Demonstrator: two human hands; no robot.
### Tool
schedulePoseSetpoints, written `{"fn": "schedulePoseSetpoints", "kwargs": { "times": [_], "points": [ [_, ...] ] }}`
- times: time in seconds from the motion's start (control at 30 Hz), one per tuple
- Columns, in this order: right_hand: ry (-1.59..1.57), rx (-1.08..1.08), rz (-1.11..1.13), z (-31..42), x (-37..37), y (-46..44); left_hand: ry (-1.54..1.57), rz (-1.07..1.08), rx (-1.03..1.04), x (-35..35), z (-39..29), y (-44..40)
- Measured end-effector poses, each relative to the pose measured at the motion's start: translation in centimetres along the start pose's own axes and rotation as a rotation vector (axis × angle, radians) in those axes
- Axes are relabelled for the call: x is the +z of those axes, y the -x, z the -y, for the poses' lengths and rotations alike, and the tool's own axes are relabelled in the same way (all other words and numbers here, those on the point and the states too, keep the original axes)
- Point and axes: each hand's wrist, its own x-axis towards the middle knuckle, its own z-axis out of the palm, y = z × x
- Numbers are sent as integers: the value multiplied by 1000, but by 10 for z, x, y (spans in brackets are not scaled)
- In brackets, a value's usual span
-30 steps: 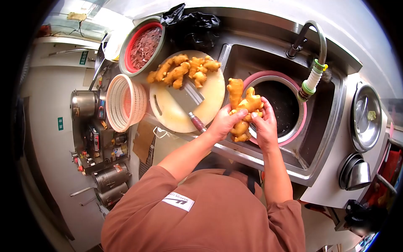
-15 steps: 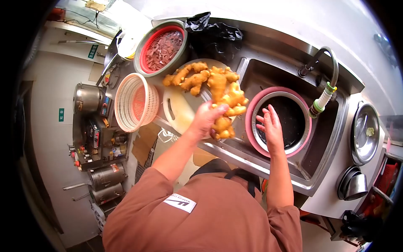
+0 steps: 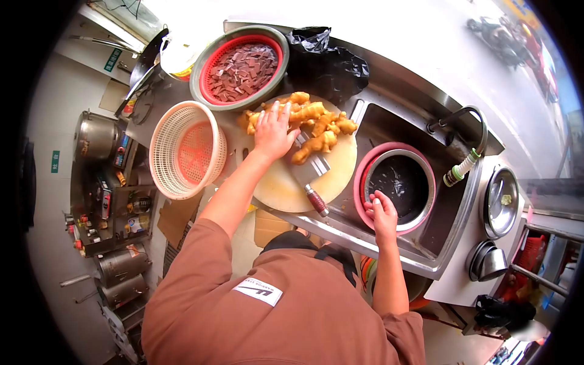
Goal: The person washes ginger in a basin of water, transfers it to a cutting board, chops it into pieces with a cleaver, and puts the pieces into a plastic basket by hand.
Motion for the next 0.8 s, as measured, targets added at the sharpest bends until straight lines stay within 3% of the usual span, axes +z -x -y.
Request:
{"fn": "schedulePoseSetpoints", "kwargs": {
  "times": [0.1, 0.3, 0.37, 0.57, 0.7, 0.8],
  "points": [
    [83, -4, -60, 15, -8, 4, 54, 5, -1, -13, 4, 7],
    [225, -90, -138, 43, -7, -1, 253, -307, 207, -31, 1, 33],
    [268, -102, -46, 37, 20, -8, 497, 8, 282, -32, -15, 53],
    [270, -102, 104, 41, 80, -22, 340, -193, 158, 45, -32, 67],
    [240, -60, 123, 56, 39, -20, 194, -280, 115, 36, -26, 58],
    [-152, 24, 193, 75, -8, -15, 162, -287, 110, 41, -26, 59]
  ]
}}
